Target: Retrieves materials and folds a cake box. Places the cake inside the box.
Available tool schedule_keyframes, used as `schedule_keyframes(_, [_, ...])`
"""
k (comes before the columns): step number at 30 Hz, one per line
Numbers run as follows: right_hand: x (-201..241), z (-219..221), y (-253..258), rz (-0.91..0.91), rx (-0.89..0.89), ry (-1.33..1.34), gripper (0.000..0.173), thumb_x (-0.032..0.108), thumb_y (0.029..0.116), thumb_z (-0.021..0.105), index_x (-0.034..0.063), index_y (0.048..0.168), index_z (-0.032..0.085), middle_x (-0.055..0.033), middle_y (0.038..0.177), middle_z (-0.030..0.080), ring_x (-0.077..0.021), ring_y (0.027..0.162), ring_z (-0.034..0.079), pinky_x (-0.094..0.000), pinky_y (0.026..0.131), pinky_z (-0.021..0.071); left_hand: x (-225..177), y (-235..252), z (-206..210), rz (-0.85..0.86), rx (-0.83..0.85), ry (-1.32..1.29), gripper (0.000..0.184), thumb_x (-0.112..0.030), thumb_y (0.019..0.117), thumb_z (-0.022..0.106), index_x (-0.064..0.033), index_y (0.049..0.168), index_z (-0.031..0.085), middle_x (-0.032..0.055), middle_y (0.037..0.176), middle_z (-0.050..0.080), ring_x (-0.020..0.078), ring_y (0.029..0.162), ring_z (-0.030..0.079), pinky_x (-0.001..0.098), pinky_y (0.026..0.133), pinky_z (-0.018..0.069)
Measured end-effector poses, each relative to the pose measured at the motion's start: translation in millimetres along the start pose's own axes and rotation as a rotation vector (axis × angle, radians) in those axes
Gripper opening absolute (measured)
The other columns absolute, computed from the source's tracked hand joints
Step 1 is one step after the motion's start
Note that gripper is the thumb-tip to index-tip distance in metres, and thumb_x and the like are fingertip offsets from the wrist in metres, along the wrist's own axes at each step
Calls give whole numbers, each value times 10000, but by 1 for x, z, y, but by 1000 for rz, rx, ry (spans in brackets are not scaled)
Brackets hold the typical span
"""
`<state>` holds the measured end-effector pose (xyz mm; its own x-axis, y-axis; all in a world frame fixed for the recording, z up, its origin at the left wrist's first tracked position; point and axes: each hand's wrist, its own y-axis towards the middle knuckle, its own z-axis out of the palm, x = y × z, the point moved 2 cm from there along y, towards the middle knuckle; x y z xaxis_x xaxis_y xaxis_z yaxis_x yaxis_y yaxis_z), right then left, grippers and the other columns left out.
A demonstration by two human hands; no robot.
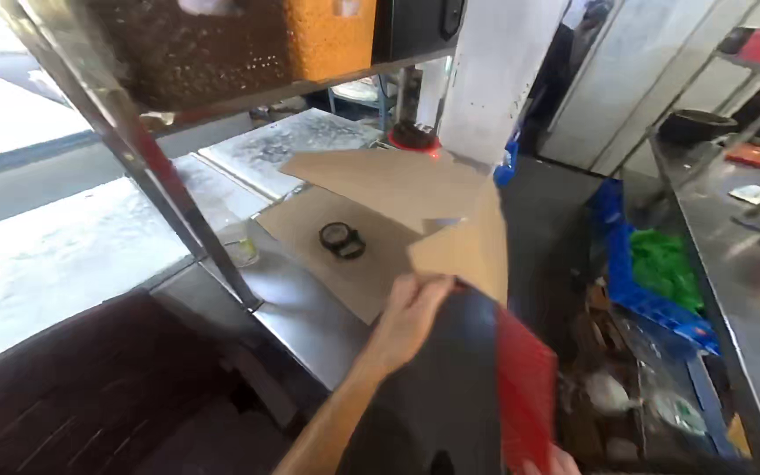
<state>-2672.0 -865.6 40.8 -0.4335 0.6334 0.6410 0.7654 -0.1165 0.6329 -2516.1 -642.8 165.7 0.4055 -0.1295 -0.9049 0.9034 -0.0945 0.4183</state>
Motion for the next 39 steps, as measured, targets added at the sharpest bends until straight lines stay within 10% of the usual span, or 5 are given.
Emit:
schedule_keyframes(5, [-80,83,100,-85,223,56,263,175,984,619,24,1146,762,-164,1042,737,-230,967,718,-341,846,598,83,78,-48,-260,-385,146,393,-205,1043,384,76,1190,615,144,1081,726,217,1025,712,423,967,575])
schedule_keyframes(17, [-146,276,162,55,673,379,232,98,950,607,-37,1087,736,-174,952,703,-250,705,693,-396,633,599,187,139,-187,-613,-550,566,404,-224,1105,442,62,1382,509,263,1231,643,342,1125,664,517,997,531])
schedule_keyframes(24, [-178,312,185,244,1012,320,337,250,1036,542,-13,1177,698,-130,862,703,-222,724,686,-420,698,591,217,139,-165,-842,-607,1012,320,-233,963,679,-26,1207,691,202,1161,694,381,1090,669,610,955,521])
schedule_keyframes(31, [-183,349,218,333,1210,331,302,276,1037,575,17,1073,725,-100,747,665,-211,658,648,-432,655,558,248,139,-142,-991,-633,1011,352,-308,1052,505,-78,1184,736,141,1127,732,299,1071,700,525,970,536])
schedule_keyframes(39, [-190,368,235,577,1393,634,440,183,966,658,-21,1352,604,-173,1118,699,-220,990,676,-410,884,557,245,173,-142,-1177,-840,931,381,-338,1048,496,-55,1033,750,177,961,730,361,949,701,601,829,537])
